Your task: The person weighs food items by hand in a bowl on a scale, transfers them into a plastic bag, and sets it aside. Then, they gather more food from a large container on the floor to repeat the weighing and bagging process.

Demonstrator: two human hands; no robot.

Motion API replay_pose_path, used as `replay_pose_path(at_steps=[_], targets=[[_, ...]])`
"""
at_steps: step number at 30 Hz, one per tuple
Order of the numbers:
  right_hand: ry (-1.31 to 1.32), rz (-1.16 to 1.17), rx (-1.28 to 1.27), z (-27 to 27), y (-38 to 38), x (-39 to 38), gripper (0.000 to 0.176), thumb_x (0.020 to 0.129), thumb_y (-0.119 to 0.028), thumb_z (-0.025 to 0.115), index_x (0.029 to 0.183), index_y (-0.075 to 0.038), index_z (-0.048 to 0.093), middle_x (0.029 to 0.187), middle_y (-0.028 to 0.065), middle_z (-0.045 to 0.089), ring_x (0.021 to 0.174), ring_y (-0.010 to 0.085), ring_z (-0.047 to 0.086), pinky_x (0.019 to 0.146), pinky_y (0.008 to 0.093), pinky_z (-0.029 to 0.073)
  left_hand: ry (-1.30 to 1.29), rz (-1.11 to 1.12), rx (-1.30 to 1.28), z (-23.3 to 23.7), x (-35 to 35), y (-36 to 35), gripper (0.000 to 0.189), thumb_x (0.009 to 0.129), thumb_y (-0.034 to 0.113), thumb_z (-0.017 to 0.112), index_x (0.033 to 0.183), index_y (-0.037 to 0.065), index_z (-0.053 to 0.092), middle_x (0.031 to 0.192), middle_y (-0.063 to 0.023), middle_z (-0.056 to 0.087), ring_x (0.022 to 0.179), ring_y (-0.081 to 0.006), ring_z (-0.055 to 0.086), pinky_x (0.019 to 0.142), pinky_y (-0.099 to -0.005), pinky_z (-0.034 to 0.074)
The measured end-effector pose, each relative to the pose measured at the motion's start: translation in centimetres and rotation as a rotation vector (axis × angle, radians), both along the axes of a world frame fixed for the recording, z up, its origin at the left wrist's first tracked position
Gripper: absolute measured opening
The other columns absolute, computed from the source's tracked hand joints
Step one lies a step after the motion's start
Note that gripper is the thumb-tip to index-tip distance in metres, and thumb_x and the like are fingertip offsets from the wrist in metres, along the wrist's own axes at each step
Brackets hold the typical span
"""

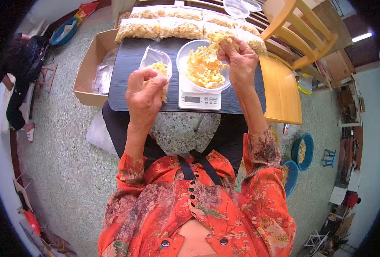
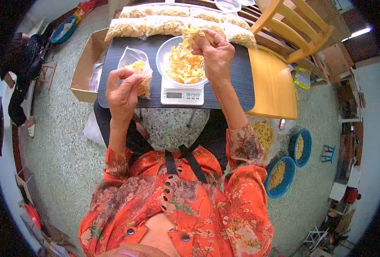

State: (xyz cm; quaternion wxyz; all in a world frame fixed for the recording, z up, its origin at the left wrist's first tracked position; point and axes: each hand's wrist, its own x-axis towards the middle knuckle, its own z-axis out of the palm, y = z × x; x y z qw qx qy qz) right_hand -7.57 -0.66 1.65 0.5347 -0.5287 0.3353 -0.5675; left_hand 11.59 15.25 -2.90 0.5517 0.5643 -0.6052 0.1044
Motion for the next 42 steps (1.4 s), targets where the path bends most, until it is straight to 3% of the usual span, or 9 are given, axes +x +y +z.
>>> replay_pose_path(at_steps=[11,17,20,25,28,33,36,40,42], targets=[[0.469,0.15,-0.656,-1.2,4.4,8.0,0.017,0.09,-0.004,0.068,0.105,-0.003,0.075,0.083,0.0087,0.074,0.068,0.0107,0.069,0.061,0.0246,0.055,-0.018,-0.012,-0.013,-0.4,0.9,0.5,0.022,0.071,-0.002,0.078,0.091,0.006,0.073,0.096,-0.0078,0.061,0.09,-0.0254,0.062,0.077,-0.0372,0.052],[0.935,0.311,-0.968,-1.6,3.6,7.4,0.022,0.085,0.001,0.064,0.105,-0.006,0.071,0.092,0.0144,0.072,0.078,0.0307,0.071,0.065,0.0388,0.056,-0.006,-0.036,-0.051,-0.9,1.0,0.6,0.022,0.072,-0.002,0.078,0.091,0.006,0.073,0.096,-0.0084,0.061,0.091,-0.0274,0.062,0.077,-0.0379,0.052],[0.852,0.391,-1.076,-1.3,3.7,7.4,0.03,0.083,0.006,0.06,0.11,-0.006,0.067,0.099,0.0159,0.071,0.081,0.0353,0.07,0.07,0.0418,0.057,-0.005,-0.049,-0.052,-1.1,0.9,0.5,0.021,0.072,-0.002,0.078,0.092,0.006,0.073,0.097,-0.0086,0.06,0.092,-0.0275,0.063,0.077,-0.0384,0.053],[0.95,0.406,-0.823,0.9,4.8,5.8,0.043,0.079,0.006,0.063,0.12,-0.008,0.065,0.11,0.0167,0.07,0.096,0.034,0.069,0.081,0.0422,0.056,0.065,-0.04,-0.06,-1.1,1.3,0.9,0.024,0.07,-0.002,0.08,0.092,0.005,0.073,0.098,-0.0083,0.061,0.093,-0.0269,0.064,0.08,-0.0379,0.054],[0.793,0.555,-0.974,0.1,4.2,5.4,0.052,0.074,-0.015,0.079,0.125,-0.013,0.067,0.112,0.011,0.071,0.114,0.0294,0.063,0.097,0.0443,0.05,0.098,-0.05,-0.061,-1.0,1.5,1.1,0.023,0.071,-0.004,0.08,0.091,0.004,0.073,0.099,-0.0086,0.06,0.093,-0.0254,0.064,0.081,-0.0361,0.054],[0.932,0.64,-1.01,-0.1,3.9,6.2,0.048,0.069,-0.032,0.085,0.112,-0.015,0.074,0.113,0.0056,0.072,0.119,0.0279,0.06,0.098,0.0443,0.047,0.19,-0.105,-0.046,-0.8,0.9,1.7,0.018,0.077,-0.006,0.078,0.092,0.001,0.073,0.101,-0.0092,0.058,0.093,-0.0226,0.064,0.08,-0.0328,0.054],[1.213,0.712,-1.087,0.6,4.5,7.7,0.043,0.07,-0.037,0.084,0.105,-0.013,0.075,0.112,0.0034,0.072,0.112,0.027,0.061,0.088,0.0432,0.049,0.172,-0.101,-0.025,-0.8,0.4,1.7,0.016,0.078,-0.007,0.077,0.093,0.0,0.073,0.102,-0.0091,0.058,0.092,-0.0216,0.065,0.08,-0.0316,0.054],[1.449,0.755,-0.991,0.6,4.6,9.0,0.037,0.072,-0.028,0.081,0.103,-0.01,0.073,0.107,0.0098,0.072,0.114,0.0298,0.061,0.091,0.0433,0.05,0.18,-0.083,-0.013,-0.7,0.4,1.5,0.017,0.079,-0.008,0.076,0.093,-0.001,0.073,0.104,-0.0089,0.058,0.093,-0.0205,0.064,0.08,-0.0306,0.054],[1.279,0.727,-0.984,0.0,4.0,8.2,0.038,0.074,-0.025,0.081,0.107,-0.009,0.073,0.107,0.0114,0.072,0.115,0.0308,0.061,0.094,0.0433,0.051,0.171,-0.063,-0.024,-0.5,0.4,1.4,0.016,0.079,-0.008,0.077,0.093,-0.001,0.073,0.103,-0.0089,0.058,0.092,-0.0199,0.064,0.08,-0.0301,0.054]])
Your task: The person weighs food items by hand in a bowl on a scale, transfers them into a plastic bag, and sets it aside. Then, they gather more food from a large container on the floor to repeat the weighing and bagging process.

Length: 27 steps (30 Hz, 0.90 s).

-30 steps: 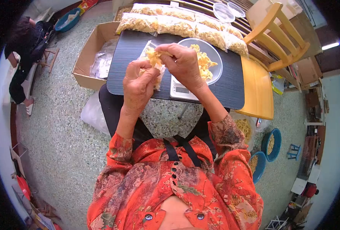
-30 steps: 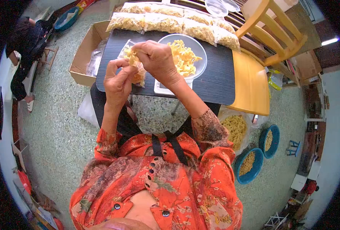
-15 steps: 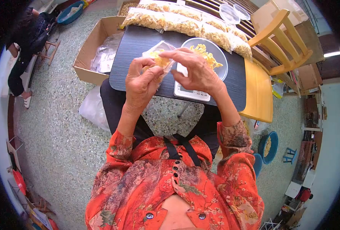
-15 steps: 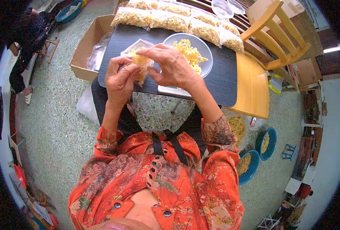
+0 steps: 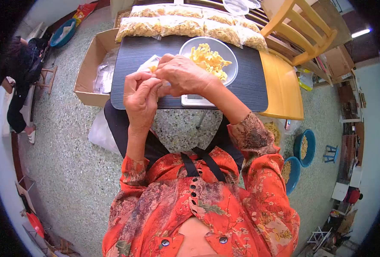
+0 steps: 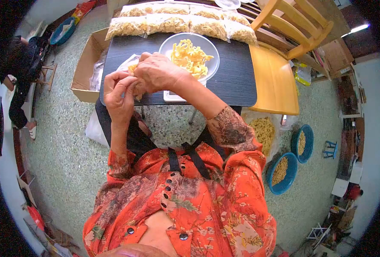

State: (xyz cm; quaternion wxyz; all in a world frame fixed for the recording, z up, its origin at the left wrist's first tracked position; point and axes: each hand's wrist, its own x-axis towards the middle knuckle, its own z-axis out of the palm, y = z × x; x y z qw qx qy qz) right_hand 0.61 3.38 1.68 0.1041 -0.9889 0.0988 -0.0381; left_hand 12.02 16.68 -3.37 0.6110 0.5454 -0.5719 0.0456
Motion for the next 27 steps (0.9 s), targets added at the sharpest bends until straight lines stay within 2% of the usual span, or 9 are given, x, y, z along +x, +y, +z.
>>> replay_pose_path(at_steps=[2,3,5,7,8,10,13,23,27], targets=[[-0.276,-0.02,0.25,-0.8,-0.6,-1.5,0.042,0.078,-0.014,0.08,0.118,-0.009,0.07,0.112,0.0147,0.071,0.116,0.0344,0.063,0.099,0.042,0.051,-0.004,0.018,0.01,0.2,0.4,0.0,0.016,0.079,-0.007,0.077,0.093,-0.001,0.073,0.102,-0.0087,0.058,0.091,-0.0197,0.064,0.081,-0.0301,0.053],[-0.388,0.011,0.263,0.1,-0.9,-2.4,0.04,0.081,-0.012,0.079,0.12,-0.009,0.07,0.115,0.0142,0.072,0.109,0.029,0.067,0.092,0.0378,0.055,-0.008,0.043,0.022,0.3,0.5,0.0,0.016,0.079,-0.007,0.077,0.093,-0.001,0.073,0.1,-0.0084,0.059,0.09,-0.0195,0.063,0.081,-0.0301,0.053],[-0.498,-0.115,0.439,1.1,-2.3,-4.4,0.037,0.083,-0.01,0.077,0.12,-0.009,0.071,0.112,0.0132,0.073,0.099,0.0215,0.071,0.082,0.0324,0.058,0.02,0.056,0.024,0.3,0.6,0.0,0.016,0.079,-0.006,0.077,0.094,-0.001,0.074,0.099,-0.0079,0.059,0.09,-0.0193,0.062,0.084,-0.0306,0.052],[-0.587,-0.334,0.286,1.1,-4.2,-6.9,0.033,0.085,-0.011,0.076,0.118,-0.01,0.072,0.111,0.0088,0.074,0.089,0.0142,0.07,0.075,0.0288,0.058,0.03,0.078,0.006,0.3,0.8,-0.1,0.017,0.079,-0.006,0.077,0.095,-0.001,0.074,0.099,-0.008,0.06,0.092,-0.0194,0.062,0.085,-0.0312,0.052],[-0.584,-0.335,0.286,0.9,-5.0,-7.8,0.033,0.085,-0.011,0.076,0.118,-0.01,0.072,0.111,0.0088,0.074,0.089,0.0142,0.07,0.075,0.0288,0.058,0.04,0.08,0.016,0.3,0.7,-0.2,0.017,0.079,-0.007,0.077,0.095,-0.001,0.074,0.1,-0.0081,0.06,0.094,-0.0195,0.062,0.086,-0.0315,0.051],[-0.458,-0.521,-0.016,0.4,-6.1,-8.8,0.03,0.085,-0.013,0.076,0.115,-0.013,0.073,0.105,0.0061,0.074,0.082,0.0172,0.071,0.075,0.0311,0.058,0.043,0.074,-0.006,0.6,0.3,-0.4,0.017,0.079,-0.006,0.077,0.095,0.0,0.074,0.1,-0.0081,0.06,0.094,-0.0198,0.062,0.086,-0.0318,0.052],[-0.398,-0.495,-0.222,-0.9,-6.5,-8.7,0.03,0.084,-0.018,0.077,0.114,-0.016,0.072,0.101,0.0057,0.072,0.081,0.0216,0.07,0.075,0.0342,0.057,0.026,0.06,-0.039,0.7,-0.4,-0.8,0.017,0.079,-0.006,0.078,0.095,0.0,0.074,0.101,-0.0084,0.06,0.095,-0.0207,0.063,0.086,-0.0326,0.053],[-0.216,-0.492,-0.382,-2.6,-6.1,-6.4,0.036,0.081,-0.025,0.078,0.116,-0.02,0.07,0.098,0.0059,0.068,0.088,0.0267,0.07,0.076,0.0381,0.057,-0.013,0.046,-0.028,-0.3,-0.6,-1.2,0.017,0.079,-0.006,0.078,0.094,-0.001,0.074,0.103,-0.0098,0.058,0.097,-0.0228,0.065,0.084,-0.0329,0.055],[-0.148,-0.515,-0.382,-3.2,-6.5,-6.0,0.024,0.084,-0.02,0.074,0.108,-0.017,0.071,0.095,0.0069,0.067,0.087,0.0272,0.07,0.076,0.039,0.058,-0.029,0.035,-0.034,-0.3,-0.4,-1.2,0.016,0.079,-0.006,0.078,0.094,0.0,0.074,0.102,-0.0098,0.059,0.096,-0.0226,0.065,0.083,-0.0324,0.055]])
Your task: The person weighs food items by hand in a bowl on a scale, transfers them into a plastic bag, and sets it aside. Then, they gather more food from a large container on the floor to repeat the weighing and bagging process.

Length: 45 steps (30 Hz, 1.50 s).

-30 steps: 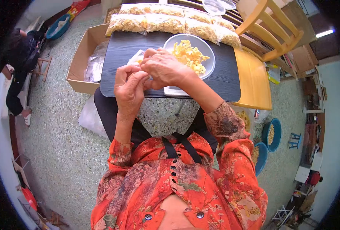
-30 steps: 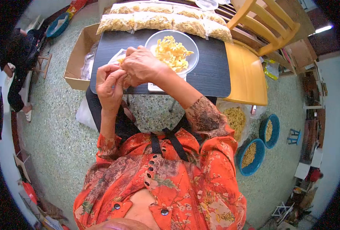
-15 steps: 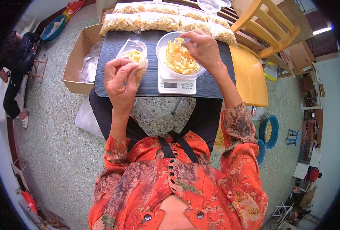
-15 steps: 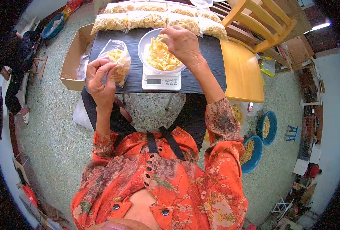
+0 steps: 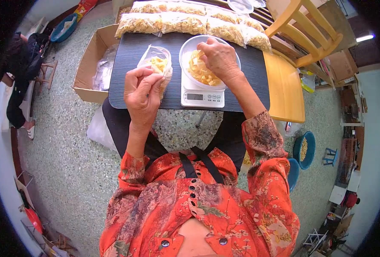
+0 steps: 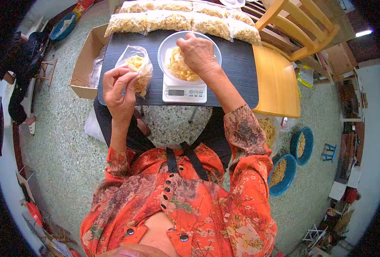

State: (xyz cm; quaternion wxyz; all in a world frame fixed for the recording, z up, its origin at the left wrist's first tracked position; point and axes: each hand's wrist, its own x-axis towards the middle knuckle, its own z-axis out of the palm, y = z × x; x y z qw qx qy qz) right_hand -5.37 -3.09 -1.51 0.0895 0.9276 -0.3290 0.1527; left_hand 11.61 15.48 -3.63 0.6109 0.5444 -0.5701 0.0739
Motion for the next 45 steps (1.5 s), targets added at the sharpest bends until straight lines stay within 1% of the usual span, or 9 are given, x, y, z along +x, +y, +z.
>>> replay_pose_path(at_steps=[5,12,15,18,30,34,37,38,45], targets=[[0.024,0.056,-0.055,-0.2,-0.9,-0.7,0.013,0.086,-0.014,0.071,0.098,-0.011,0.071,0.092,0.009,0.067,0.083,0.0271,0.07,0.074,0.0389,0.058,-0.023,0.015,0.008,0.2,0.2,0.0,0.017,0.079,-0.005,0.078,0.095,0.0,0.074,0.101,-0.0095,0.06,0.094,-0.0222,0.065,0.083,-0.0323,0.054],[-0.587,0.208,0.145,1.5,-1.3,-3.4,0.016,0.085,-0.004,0.07,0.1,-0.005,0.075,0.089,0.0124,0.073,0.077,0.022,0.072,0.07,0.0341,0.058,-0.002,-0.002,0.027,0.1,0.0,0.1,0.017,0.078,-0.005,0.079,0.094,0.0,0.074,0.1,-0.0095,0.061,0.091,-0.0222,0.064,0.081,-0.0326,0.054],[-0.897,-0.055,0.587,1.4,-1.2,-4.2,0.02,0.088,-0.005,0.072,0.108,-0.004,0.076,0.093,0.0063,0.076,0.073,0.0092,0.07,0.065,0.0273,0.06,-0.013,0.004,0.028,0.1,-0.2,0.1,0.018,0.078,-0.004,0.079,0.094,0.001,0.074,0.099,-0.0095,0.061,0.09,-0.0222,0.064,0.081,-0.0325,0.053],[-1.386,-0.075,1.043,1.4,-1.1,-3.8,0.016,0.09,-0.004,0.073,0.105,0.001,0.075,0.093,0.0096,0.074,0.076,0.014,0.071,0.067,0.0281,0.063,-0.028,0.011,0.042,0.4,-0.3,0.1,0.018,0.077,-0.004,0.08,0.094,0.002,0.074,0.098,-0.0092,0.061,0.09,-0.0224,0.064,0.08,-0.0325,0.053],[-1.665,0.192,1.529,1.6,1.7,0.4,0.018,0.096,-0.006,0.066,0.11,0.005,0.068,0.097,0.0134,0.073,0.083,0.0232,0.074,0.076,0.0366,0.065,0.022,-0.041,0.048,0.2,-0.5,-0.1,0.017,0.077,-0.001,0.081,0.093,0.002,0.073,0.1,-0.0097,0.06,0.09,-0.0238,0.064,0.08,-0.0339,0.053],[-1.31,0.194,1.198,2.4,5.7,4.7,0.018,0.096,-0.008,0.068,0.111,0.003,0.07,0.1,0.0121,0.074,0.084,0.0173,0.073,0.076,0.0275,0.061,0.018,-0.025,0.054,0.3,-0.5,0.0,0.018,0.077,0.0,0.081,0.093,0.003,0.074,0.1,-0.0096,0.06,0.091,-0.0242,0.064,0.08,-0.0343,0.053],[-1.006,0.222,0.657,1.8,7.2,6.6,0.01,0.09,-0.003,0.071,0.099,0.001,0.074,0.095,0.0089,0.075,0.081,0.0122,0.072,0.07,0.0241,0.057,0.015,-0.008,0.033,0.2,-0.3,0.3,0.019,0.075,-0.001,0.081,0.092,0.004,0.074,0.099,-0.0095,0.061,0.091,-0.0242,0.064,0.08,-0.0346,0.053],[-0.908,0.301,0.445,1.6,7.5,6.8,0.014,0.086,-0.001,0.07,0.099,-0.004,0.075,0.088,0.009,0.073,0.077,0.0151,0.071,0.066,0.0273,0.056,0.002,0.008,0.045,0.1,-0.1,0.4,0.02,0.074,-0.001,0.081,0.092,0.004,0.074,0.099,-0.0094,0.061,0.091,-0.0242,0.064,0.08,-0.0348,0.053],[-0.562,0.316,0.236,2.7,7.8,7.3,0.003,0.085,-0.006,0.069,0.087,-0.004,0.069,0.086,0.012,0.07,0.076,0.0305,0.069,0.066,0.0383,0.054,-0.025,0.019,0.04,-0.3,0.3,1.0,0.022,0.071,-0.003,0.081,0.091,0.004,0.073,0.098,-0.0092,0.061,0.091,-0.0252,0.064,0.08,-0.0359,0.053]])
